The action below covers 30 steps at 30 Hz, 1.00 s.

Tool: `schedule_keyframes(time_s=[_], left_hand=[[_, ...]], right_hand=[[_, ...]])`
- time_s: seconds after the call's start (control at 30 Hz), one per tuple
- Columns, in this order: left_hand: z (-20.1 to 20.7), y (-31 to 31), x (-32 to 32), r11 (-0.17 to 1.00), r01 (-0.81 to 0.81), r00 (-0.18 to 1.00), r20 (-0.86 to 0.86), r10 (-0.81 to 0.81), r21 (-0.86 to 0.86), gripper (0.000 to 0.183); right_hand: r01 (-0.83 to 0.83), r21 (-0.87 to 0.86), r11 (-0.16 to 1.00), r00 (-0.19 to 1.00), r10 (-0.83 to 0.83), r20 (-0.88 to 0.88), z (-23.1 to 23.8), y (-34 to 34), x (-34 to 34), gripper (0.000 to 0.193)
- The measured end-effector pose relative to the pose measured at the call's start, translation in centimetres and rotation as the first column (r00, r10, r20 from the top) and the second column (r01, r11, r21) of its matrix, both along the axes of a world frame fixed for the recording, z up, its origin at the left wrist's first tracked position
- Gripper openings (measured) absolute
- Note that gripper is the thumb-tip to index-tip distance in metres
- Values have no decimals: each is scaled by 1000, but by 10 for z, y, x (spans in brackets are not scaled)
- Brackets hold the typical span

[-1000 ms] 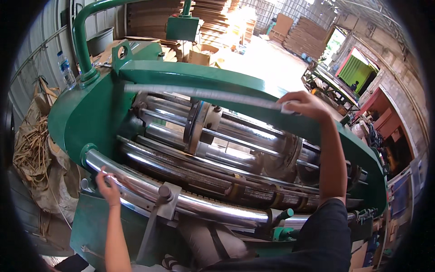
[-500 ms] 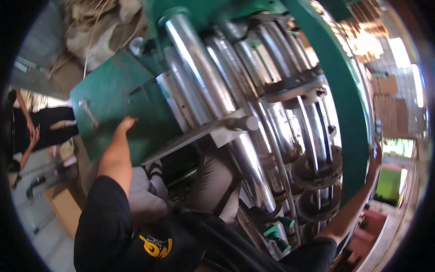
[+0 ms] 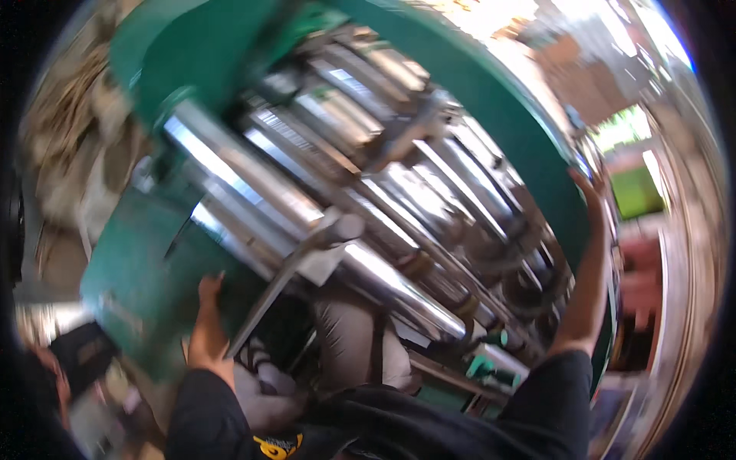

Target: Adjusting the rollers and blades of a corrugated cardboard slitter-scorer machine using a metal tool.

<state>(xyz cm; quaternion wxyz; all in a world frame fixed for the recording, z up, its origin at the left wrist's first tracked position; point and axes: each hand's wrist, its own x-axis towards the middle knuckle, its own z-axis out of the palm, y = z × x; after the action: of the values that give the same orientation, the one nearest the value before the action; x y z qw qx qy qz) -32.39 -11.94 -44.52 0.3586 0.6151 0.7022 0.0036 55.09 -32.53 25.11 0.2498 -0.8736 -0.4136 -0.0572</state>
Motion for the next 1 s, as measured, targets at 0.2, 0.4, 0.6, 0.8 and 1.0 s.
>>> schedule_keyframes(time_s=[0.2, 0.4, 0.6, 0.8, 1.0], left_hand=[[8, 12, 45, 986, 47, 995, 77, -60, 162, 53], [7, 21, 27, 985, -95, 992, -65, 105, 141, 45], [54, 36, 30, 374, -907, 287, 365, 886, -194, 52], [168, 58, 11, 81, -989, 111, 263, 959, 122, 56], [303, 64, -4, -222, -878, 173, 713, 679, 425, 54]], right_hand=[[-6, 156, 988, 972, -31, 233, 13, -55, -91, 85], [11, 144, 990, 980, -40, 197, -4, -69, -180, 83], [-105, 189, 976, 990, 84, 115, -5, -68, -218, 80], [-252, 201, 947, 968, 249, 42, -9, -25, -241, 75], [-522, 230, 822, 850, 523, 61, 11, 3, -285, 72]])
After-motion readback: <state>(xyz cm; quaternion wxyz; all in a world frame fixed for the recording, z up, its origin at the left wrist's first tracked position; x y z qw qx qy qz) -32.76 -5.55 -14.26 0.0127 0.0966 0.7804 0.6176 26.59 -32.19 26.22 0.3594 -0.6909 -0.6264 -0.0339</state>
